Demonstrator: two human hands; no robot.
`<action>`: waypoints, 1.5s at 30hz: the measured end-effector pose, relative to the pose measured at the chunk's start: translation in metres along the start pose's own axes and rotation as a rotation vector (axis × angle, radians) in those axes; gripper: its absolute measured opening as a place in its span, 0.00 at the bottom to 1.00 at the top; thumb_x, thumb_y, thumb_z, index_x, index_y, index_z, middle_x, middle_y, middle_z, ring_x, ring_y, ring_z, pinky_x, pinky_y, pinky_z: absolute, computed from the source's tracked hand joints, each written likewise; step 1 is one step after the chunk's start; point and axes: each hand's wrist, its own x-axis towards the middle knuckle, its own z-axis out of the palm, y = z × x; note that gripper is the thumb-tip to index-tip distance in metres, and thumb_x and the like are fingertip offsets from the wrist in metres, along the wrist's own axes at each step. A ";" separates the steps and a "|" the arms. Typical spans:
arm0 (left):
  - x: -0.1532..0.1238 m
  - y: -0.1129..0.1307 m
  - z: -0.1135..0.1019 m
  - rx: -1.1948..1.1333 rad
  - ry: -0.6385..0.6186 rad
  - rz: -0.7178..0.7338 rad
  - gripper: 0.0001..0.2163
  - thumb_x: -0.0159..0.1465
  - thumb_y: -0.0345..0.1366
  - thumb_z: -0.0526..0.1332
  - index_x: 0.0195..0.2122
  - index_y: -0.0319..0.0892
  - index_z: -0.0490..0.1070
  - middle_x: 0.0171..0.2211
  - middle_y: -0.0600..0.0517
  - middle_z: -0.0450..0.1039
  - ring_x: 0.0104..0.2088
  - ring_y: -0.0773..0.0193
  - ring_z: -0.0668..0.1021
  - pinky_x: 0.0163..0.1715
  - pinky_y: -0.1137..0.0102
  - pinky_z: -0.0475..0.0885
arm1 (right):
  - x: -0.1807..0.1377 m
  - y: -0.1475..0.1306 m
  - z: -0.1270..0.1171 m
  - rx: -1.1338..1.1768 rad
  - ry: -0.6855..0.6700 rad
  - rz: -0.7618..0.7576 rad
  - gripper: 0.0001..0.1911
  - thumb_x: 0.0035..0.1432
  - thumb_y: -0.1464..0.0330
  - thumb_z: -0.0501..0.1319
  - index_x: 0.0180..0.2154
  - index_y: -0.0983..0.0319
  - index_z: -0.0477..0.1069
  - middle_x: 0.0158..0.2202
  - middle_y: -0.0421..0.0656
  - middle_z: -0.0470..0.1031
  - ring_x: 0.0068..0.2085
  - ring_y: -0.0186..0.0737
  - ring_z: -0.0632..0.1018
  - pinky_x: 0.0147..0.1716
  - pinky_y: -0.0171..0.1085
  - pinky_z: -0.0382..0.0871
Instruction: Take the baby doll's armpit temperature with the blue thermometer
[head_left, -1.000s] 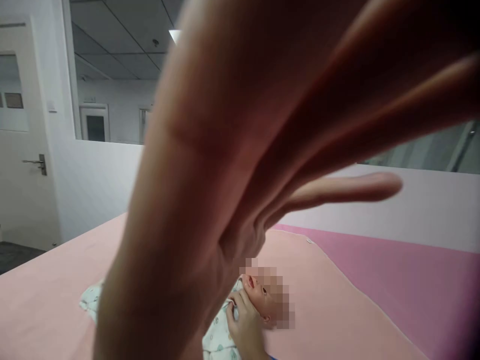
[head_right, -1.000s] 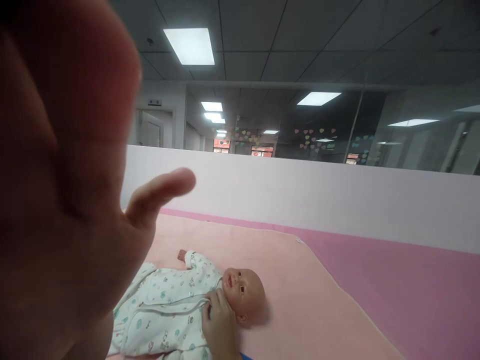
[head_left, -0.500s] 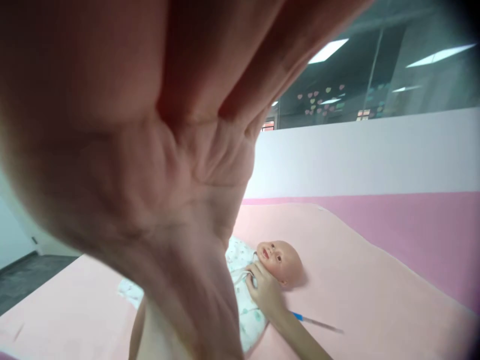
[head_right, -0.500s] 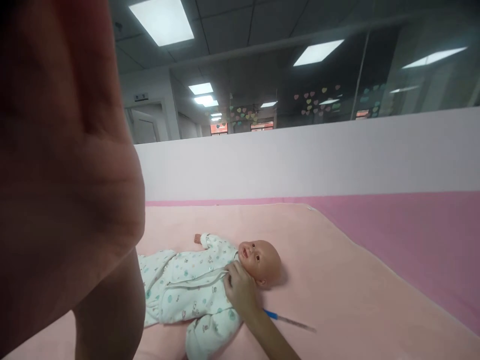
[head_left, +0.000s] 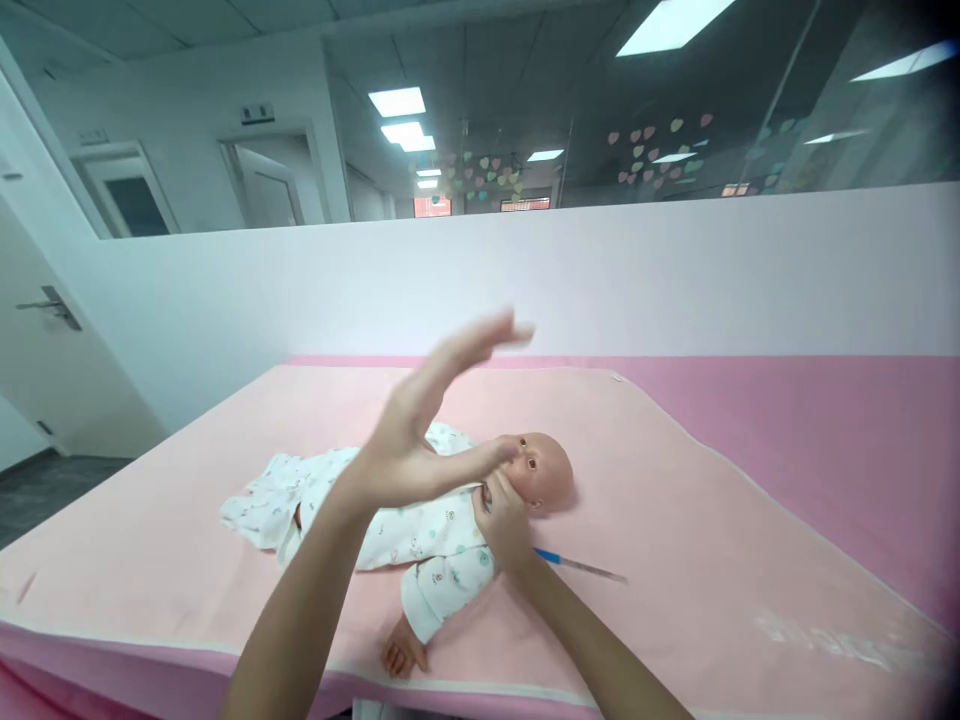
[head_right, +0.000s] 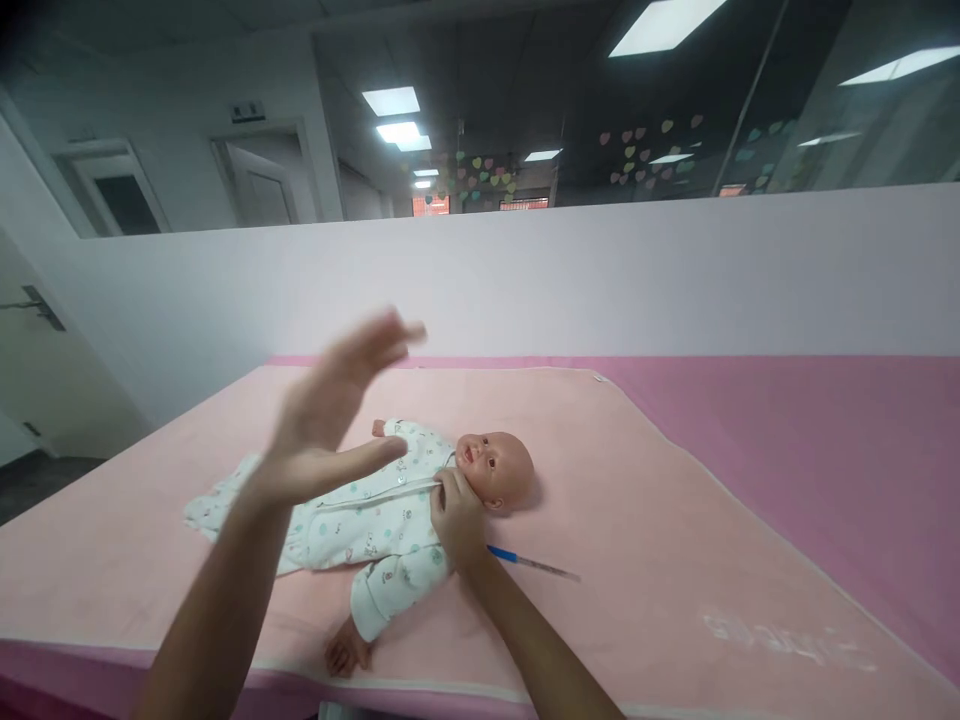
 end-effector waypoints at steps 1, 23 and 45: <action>-0.007 -0.009 0.010 0.010 -0.038 -0.048 0.19 0.59 0.42 0.57 0.51 0.47 0.63 0.48 0.51 0.68 0.48 0.60 0.70 0.49 0.63 0.67 | 0.000 0.000 0.000 0.011 -0.028 0.009 0.09 0.55 0.74 0.48 0.32 0.61 0.66 0.28 0.42 0.69 0.32 0.37 0.72 0.35 0.35 0.66; -0.093 -0.114 0.085 -0.192 -0.062 -0.682 0.10 0.56 0.39 0.58 0.33 0.39 0.75 0.27 0.51 0.76 0.29 0.64 0.75 0.31 0.73 0.69 | 0.000 0.003 -0.004 0.130 -0.026 0.014 0.08 0.58 0.71 0.50 0.36 0.60 0.67 0.32 0.42 0.73 0.35 0.36 0.74 0.36 0.35 0.70; -0.097 -0.112 0.076 -0.204 -0.212 -0.584 0.14 0.52 0.30 0.60 0.40 0.42 0.74 0.38 0.50 0.75 0.40 0.61 0.74 0.42 0.69 0.68 | 0.002 0.007 -0.002 0.013 -0.013 -0.081 0.09 0.59 0.71 0.49 0.35 0.61 0.68 0.29 0.42 0.73 0.31 0.36 0.74 0.32 0.35 0.70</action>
